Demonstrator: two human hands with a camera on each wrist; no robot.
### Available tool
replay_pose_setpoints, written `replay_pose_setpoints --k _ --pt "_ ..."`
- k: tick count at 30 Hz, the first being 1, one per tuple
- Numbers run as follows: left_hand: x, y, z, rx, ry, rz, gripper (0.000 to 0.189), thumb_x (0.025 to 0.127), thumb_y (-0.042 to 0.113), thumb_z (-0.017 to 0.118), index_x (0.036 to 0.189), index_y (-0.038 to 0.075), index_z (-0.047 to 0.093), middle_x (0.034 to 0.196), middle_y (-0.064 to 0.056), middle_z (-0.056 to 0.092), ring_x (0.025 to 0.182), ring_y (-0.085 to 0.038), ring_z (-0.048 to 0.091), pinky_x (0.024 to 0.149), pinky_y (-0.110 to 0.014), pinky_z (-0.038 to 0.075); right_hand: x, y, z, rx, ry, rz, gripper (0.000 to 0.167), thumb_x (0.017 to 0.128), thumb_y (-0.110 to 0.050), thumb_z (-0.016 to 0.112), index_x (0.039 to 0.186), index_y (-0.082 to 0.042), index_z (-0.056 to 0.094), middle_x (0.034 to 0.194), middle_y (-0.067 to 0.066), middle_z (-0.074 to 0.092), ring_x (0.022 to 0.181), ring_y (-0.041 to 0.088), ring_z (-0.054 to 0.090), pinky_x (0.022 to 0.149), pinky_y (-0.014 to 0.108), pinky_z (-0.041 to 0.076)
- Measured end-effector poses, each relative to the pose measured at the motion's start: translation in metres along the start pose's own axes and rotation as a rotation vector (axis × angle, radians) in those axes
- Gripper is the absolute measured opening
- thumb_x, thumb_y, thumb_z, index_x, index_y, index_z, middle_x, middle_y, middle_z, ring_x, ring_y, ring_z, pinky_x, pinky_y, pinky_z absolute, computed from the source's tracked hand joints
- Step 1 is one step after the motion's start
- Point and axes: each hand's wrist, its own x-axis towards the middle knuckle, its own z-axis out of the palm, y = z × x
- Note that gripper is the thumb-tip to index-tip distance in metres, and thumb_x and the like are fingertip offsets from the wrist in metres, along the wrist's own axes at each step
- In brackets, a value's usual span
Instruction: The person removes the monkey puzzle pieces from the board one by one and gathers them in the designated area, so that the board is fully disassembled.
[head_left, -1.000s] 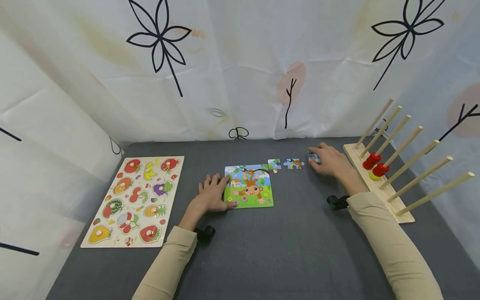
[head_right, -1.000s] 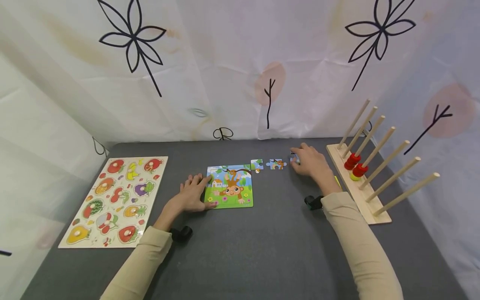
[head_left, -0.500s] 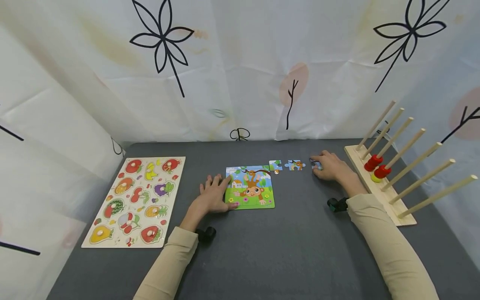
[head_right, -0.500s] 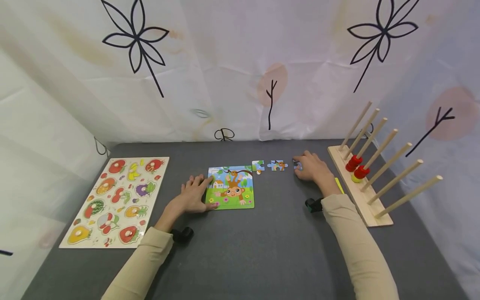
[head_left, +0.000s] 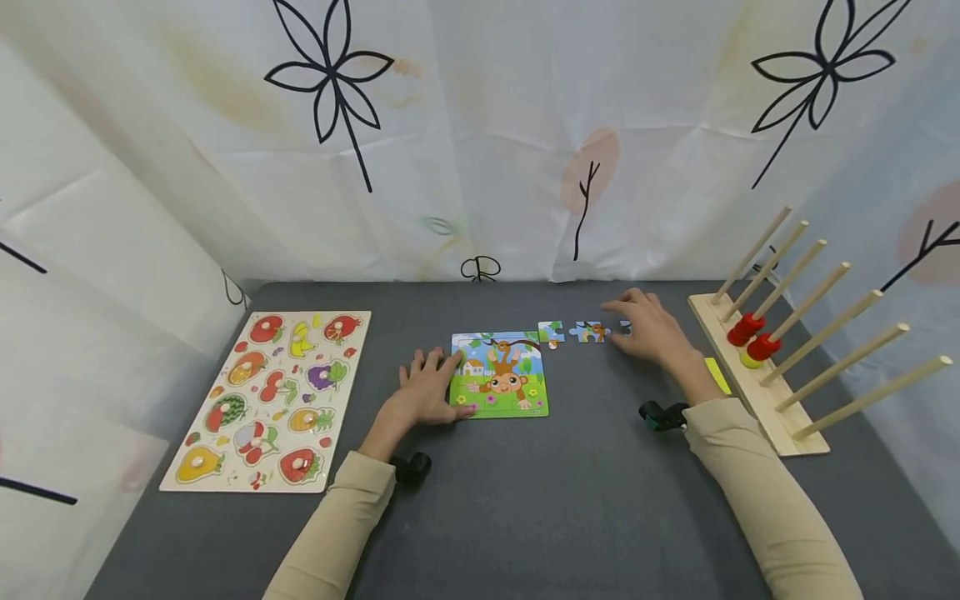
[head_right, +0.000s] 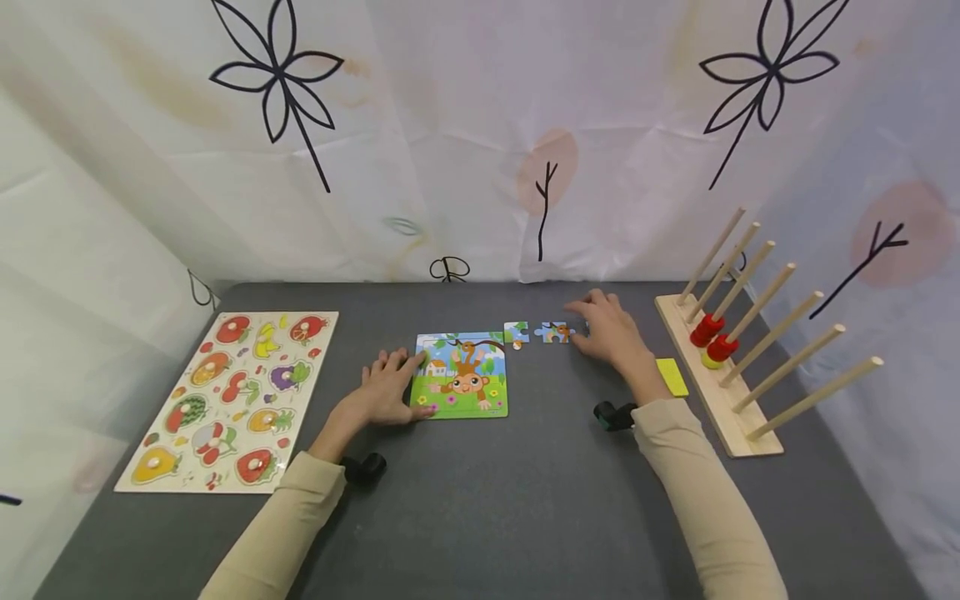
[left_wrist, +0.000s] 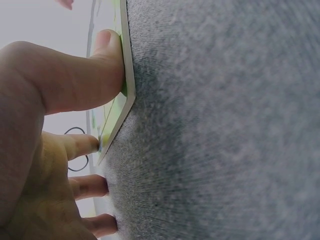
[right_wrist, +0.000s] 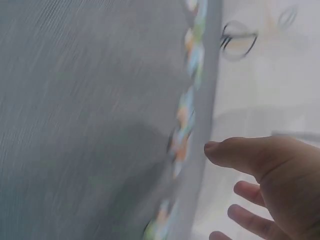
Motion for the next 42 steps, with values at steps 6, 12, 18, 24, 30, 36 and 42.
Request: replay_pose_setpoints --k 6,12,18,24,30,36,42 --pt "0.0 -0.001 0.0 0.005 0.0 0.002 0.094 0.089 0.051 0.074 0.163 0.018 0.027 0.167 -0.024 0.023 0.154 -0.058 0.01 0.118 -0.078 0.014 0.004 -0.038 0.007 0.063 0.043 -0.09 0.044 0.095 -0.011 0.07 0.138 -0.007 0.064 0.136 0.023 0.054 0.12 0.043 0.049 0.082 0.056 0.05" --pt "-0.001 0.0 0.0 0.0 -0.002 0.001 0.094 0.089 0.051 0.074 0.163 0.018 0.027 0.167 -0.024 0.021 0.155 -0.057 0.009 0.118 -0.078 0.014 0.008 -0.072 0.02 0.113 0.052 -0.173 0.043 0.094 -0.014 0.072 0.137 -0.011 0.066 0.133 0.018 0.057 0.117 0.038 0.052 0.074 0.048 0.05" --pt "-0.001 0.0 0.0 0.005 -0.004 -0.011 0.093 0.089 0.052 0.074 0.163 0.018 0.028 0.168 -0.024 0.021 0.155 -0.057 0.01 0.119 -0.077 0.014 0.008 -0.101 0.034 0.154 0.038 -0.24 0.04 0.095 -0.017 0.073 0.135 -0.012 0.068 0.13 0.016 0.061 0.113 0.034 0.055 0.079 0.047 0.051" --pt "-0.001 0.001 -0.001 0.012 -0.006 -0.019 0.094 0.089 0.052 0.074 0.163 0.017 0.028 0.167 -0.025 0.022 0.155 -0.057 0.012 0.119 -0.077 0.015 0.007 -0.126 0.048 0.175 -0.002 -0.288 0.04 0.096 -0.017 0.072 0.135 -0.012 0.067 0.129 0.014 0.063 0.113 0.033 0.057 0.086 0.048 0.053" --pt "-0.001 0.002 -0.002 0.022 -0.012 -0.021 0.094 0.09 0.054 0.073 0.164 0.018 0.027 0.167 -0.025 0.021 0.154 -0.057 0.012 0.119 -0.077 0.016 0.007 -0.144 0.059 0.167 -0.032 -0.329 0.043 0.097 -0.024 0.072 0.138 -0.013 0.066 0.128 0.012 0.064 0.111 0.03 0.059 0.086 0.045 0.054" --pt "-0.001 0.002 -0.002 0.024 -0.009 -0.015 0.094 0.09 0.055 0.072 0.164 0.018 0.027 0.167 -0.026 0.022 0.154 -0.058 0.013 0.118 -0.077 0.017 0.009 -0.157 0.067 0.169 -0.073 -0.338 0.049 0.095 -0.03 0.074 0.14 -0.015 0.064 0.127 0.01 0.065 0.106 0.025 0.06 0.082 0.039 0.053" --pt "-0.002 0.001 -0.002 0.008 -0.007 -0.005 0.092 0.09 0.054 0.073 0.163 0.02 0.029 0.167 -0.026 0.022 0.154 -0.058 0.011 0.118 -0.077 0.016 0.01 -0.161 0.074 0.147 -0.108 -0.351 0.045 0.096 -0.029 0.073 0.139 -0.016 0.066 0.125 0.008 0.067 0.105 0.025 0.06 0.083 0.04 0.053"
